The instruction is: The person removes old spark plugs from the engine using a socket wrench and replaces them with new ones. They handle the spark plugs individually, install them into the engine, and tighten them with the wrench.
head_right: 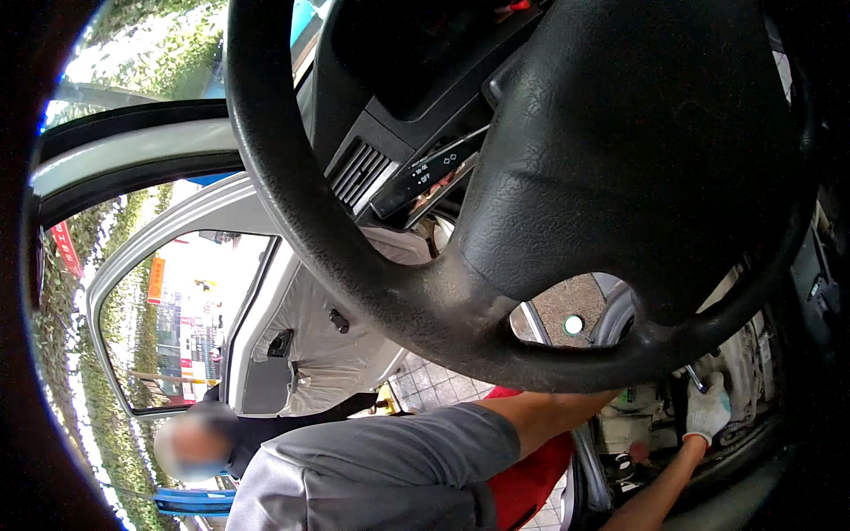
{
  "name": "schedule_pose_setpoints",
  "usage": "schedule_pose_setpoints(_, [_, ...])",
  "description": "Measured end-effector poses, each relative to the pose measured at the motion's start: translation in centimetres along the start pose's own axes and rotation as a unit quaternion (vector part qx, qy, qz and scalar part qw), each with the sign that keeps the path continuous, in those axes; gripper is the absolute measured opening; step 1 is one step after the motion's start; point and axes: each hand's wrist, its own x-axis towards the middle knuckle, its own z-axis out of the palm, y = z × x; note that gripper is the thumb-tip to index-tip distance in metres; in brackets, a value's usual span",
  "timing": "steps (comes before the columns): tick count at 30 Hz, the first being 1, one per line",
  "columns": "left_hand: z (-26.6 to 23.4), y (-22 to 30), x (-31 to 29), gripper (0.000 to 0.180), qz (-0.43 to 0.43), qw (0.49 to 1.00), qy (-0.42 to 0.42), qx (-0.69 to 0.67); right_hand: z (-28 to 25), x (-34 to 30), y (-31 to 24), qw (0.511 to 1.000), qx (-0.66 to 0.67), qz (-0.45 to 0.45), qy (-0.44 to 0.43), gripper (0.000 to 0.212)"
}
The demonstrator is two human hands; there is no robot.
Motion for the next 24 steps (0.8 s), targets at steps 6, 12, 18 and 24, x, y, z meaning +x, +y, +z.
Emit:
schedule_pose_setpoints(6, [-0.6,0.5,0.0,0.036,0.007,1.000,0.014,-0.004,-1.3,0.5,0.9,0.999,0.002,-0.025,0.042,0.061])
schedule_pose_setpoints(12, [-0.8,-0.3,-1.3,0.036,0.005,1.000,0.014,0.000,-5.1,0.8,-0.4,0.993,0.056,-0.045,0.089,0.061])
schedule_pose_setpoints(18, [0.3,1.5,-0.4,0.036,0.023,0.999,0.000,0.030,-14.5,0.5,-4.7,0.929,0.264,-0.072,0.249,0.062])
schedule_pose_setpoints(24, [2.6,-0.9,3.2,0.036,0.027,1.000,-0.006,-0.001,-7.1,-2.8,-4.2,0.997,0.044,0.067,-0.008,0.062])
